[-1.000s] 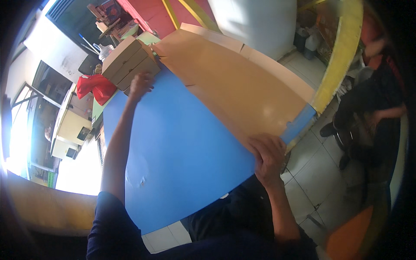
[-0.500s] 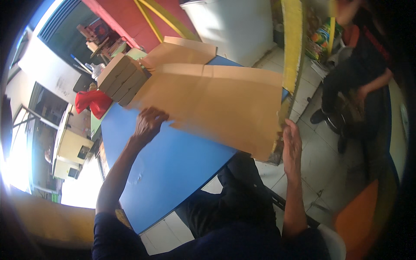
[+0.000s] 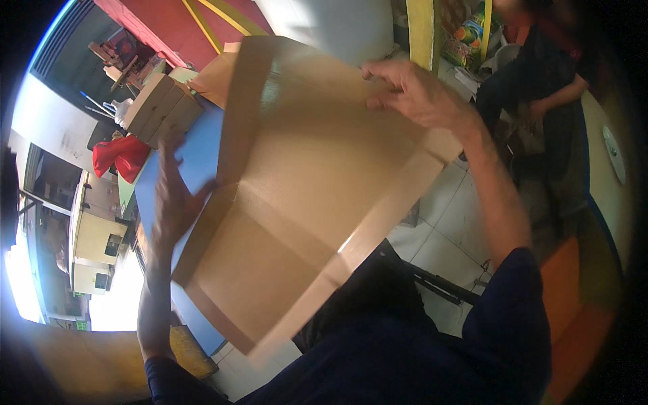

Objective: The person assembles flat-packed cardboard boxes by hand. They fold the side flaps, tuck the tabs into slots, and press the seams to form the box structure. The person repeats this process for multiple boxes, stacking the finished ones on the table.

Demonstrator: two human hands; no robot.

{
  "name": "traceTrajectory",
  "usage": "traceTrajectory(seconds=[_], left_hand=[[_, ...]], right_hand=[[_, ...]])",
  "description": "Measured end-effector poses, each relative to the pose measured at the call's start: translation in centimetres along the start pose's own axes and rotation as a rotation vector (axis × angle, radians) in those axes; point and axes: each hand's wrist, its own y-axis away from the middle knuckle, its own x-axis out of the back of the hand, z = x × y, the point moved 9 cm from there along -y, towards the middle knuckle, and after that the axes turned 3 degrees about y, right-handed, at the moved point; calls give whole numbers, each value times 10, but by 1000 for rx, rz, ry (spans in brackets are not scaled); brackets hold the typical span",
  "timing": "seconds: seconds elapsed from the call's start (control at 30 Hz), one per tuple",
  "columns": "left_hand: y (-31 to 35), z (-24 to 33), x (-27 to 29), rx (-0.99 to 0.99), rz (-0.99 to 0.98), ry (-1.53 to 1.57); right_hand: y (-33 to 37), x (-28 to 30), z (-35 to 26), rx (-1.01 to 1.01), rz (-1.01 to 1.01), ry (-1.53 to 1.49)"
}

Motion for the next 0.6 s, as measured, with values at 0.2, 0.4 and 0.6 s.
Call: traceTrajectory(seconds=[0.2,0.4,0.6], left_hand=[[-105,56,50,39,21,391],[-124,91,89,-134,232,434],[-109,54,55,-120,161,1111]], right_hand=[[-29,82,-151,436,311,623],[-20,111,-237,682,557,792],[-30,103,-211,558,539,897]])
